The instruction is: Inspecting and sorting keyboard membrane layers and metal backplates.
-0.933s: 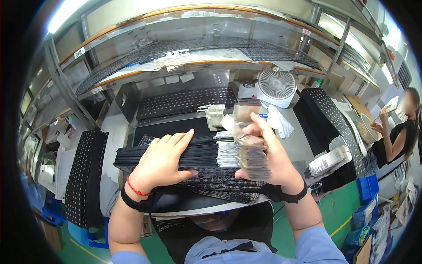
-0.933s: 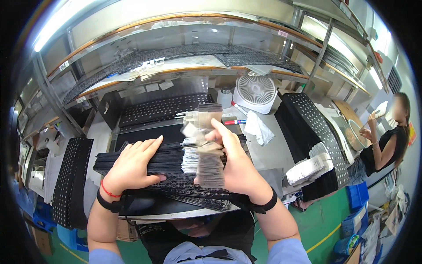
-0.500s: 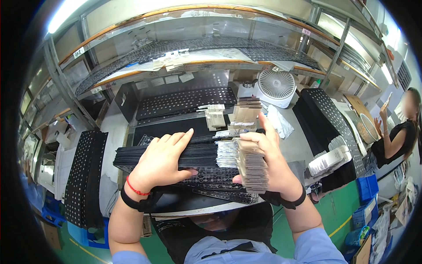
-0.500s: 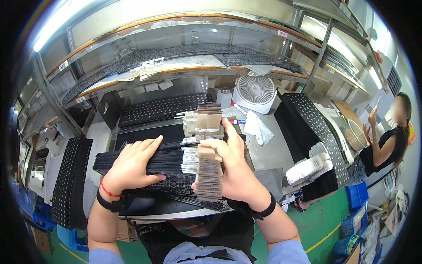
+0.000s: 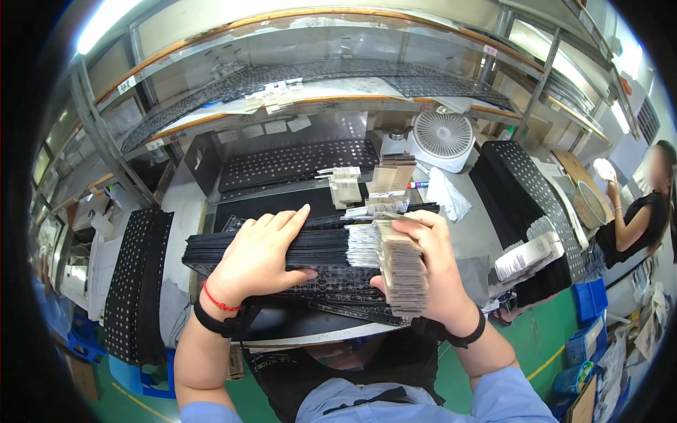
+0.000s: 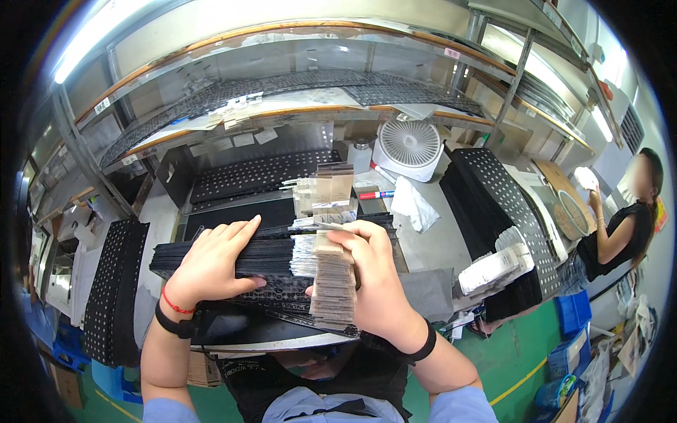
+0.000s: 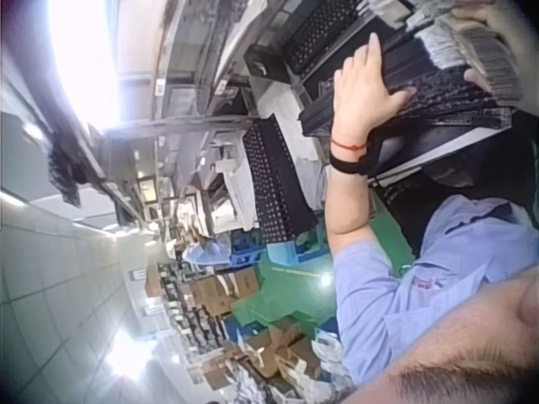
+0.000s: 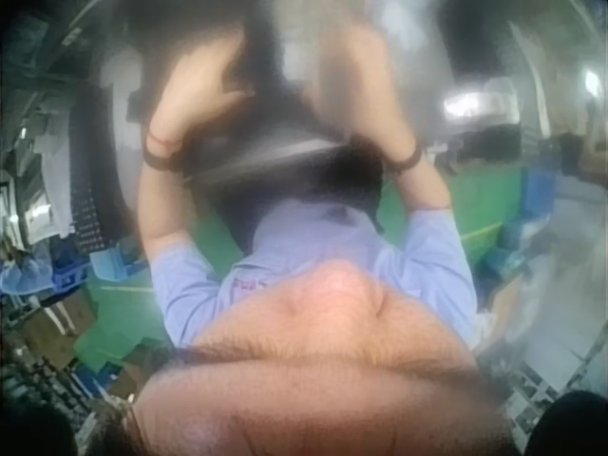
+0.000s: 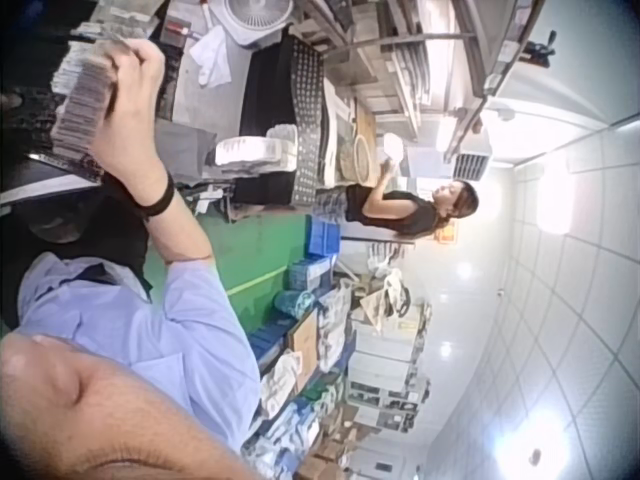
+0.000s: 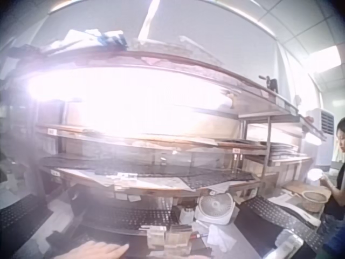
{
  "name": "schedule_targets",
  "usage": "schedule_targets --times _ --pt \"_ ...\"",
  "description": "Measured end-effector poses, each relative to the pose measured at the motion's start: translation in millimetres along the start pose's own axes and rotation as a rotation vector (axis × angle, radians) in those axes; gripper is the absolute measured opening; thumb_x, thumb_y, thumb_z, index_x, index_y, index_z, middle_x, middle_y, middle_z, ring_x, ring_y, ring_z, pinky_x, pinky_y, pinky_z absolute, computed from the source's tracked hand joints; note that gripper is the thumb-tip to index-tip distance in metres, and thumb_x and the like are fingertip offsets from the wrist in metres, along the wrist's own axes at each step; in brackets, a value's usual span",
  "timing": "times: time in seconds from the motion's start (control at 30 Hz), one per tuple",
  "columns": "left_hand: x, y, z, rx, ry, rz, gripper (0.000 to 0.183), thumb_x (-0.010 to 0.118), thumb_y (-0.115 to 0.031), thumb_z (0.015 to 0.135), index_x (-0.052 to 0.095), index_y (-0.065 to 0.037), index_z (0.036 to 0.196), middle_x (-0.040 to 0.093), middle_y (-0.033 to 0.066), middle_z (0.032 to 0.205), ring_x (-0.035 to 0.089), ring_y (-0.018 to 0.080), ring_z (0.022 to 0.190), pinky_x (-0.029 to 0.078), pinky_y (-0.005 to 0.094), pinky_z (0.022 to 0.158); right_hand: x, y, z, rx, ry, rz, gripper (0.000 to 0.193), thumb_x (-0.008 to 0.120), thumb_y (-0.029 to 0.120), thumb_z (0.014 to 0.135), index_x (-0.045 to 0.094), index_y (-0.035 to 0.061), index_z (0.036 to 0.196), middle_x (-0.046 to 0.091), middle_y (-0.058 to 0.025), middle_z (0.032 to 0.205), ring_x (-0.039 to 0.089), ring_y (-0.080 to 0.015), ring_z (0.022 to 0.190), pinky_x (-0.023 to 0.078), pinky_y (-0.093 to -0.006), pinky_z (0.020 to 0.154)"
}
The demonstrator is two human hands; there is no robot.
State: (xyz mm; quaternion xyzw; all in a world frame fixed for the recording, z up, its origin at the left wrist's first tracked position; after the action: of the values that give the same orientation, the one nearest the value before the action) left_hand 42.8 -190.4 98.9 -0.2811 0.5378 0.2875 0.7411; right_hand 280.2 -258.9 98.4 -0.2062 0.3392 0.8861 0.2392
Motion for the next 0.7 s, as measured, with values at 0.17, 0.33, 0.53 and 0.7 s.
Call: schedule_targets --times 0.17,0.33,0.53,0.7 --pt "-1 1 -2 -0.003 0.007 -0.004 0.096 0.084 -0.041 0.071 0.042 -0.001 0.147 0.058 0.0151 0.13 0.059 0.0315 0.111 0.045 0.0405 0.095 -11 0 9 -0.061 0.086 0.124 0.082 0.09 0.032 0.07 0.052 0.0035 0.137 0.049 -0.0192 0.134 0.051 -0.0341 0.122 0.04 -0.0423 0.107" --pt "0 0 -1 0.002 -0.004 0.004 0.096 0.084 -0.042 0.071 0.042 -0.001 0.147 0.058 0.0151 0.13 0.059 0.0313 0.111 0.045 0.0401 0.095 -22 -29 15 0.005 0.182 0.485 0.07 0.065 0.048 0.093 0.05 -0.002 0.14 0.051 -0.0221 0.14 0.049 -0.0314 0.129 0.036 -0.0424 0.11" --pt "-1 -2 -1 0.002 0.009 0.009 0.095 0.084 -0.042 0.072 0.042 -0.001 0.147 0.058 0.0153 0.13 0.058 0.0313 0.112 0.045 0.0403 0.095 -11 -50 30 0.415 0.054 0.676 0.026 0.062 0.013 0.098 0.059 -0.0018 0.119 0.066 -0.0051 0.108 0.062 -0.0102 0.098 0.049 -0.027 0.088" --pt "-1 -2 -3 0.003 0.003 0.014 0.095 0.084 -0.042 0.072 0.042 -0.001 0.147 0.058 0.0151 0.13 0.058 0.0316 0.112 0.045 0.0408 0.095 2 -57 49 0.358 -0.038 0.531 0.032 0.077 0.006 0.084 0.052 0.0044 0.104 0.064 -0.0029 0.089 0.061 -0.0071 0.077 0.05 -0.0237 0.067"
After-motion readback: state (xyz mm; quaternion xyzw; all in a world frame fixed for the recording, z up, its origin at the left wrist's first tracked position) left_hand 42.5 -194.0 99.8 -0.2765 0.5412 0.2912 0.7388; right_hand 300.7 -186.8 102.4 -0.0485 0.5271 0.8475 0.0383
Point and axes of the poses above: each hand's wrist, its own z-axis towards the middle knuckle, its own x-axis out of the palm, y = z × x, the point moved 5 cm from there along z, towards the middle knuckle
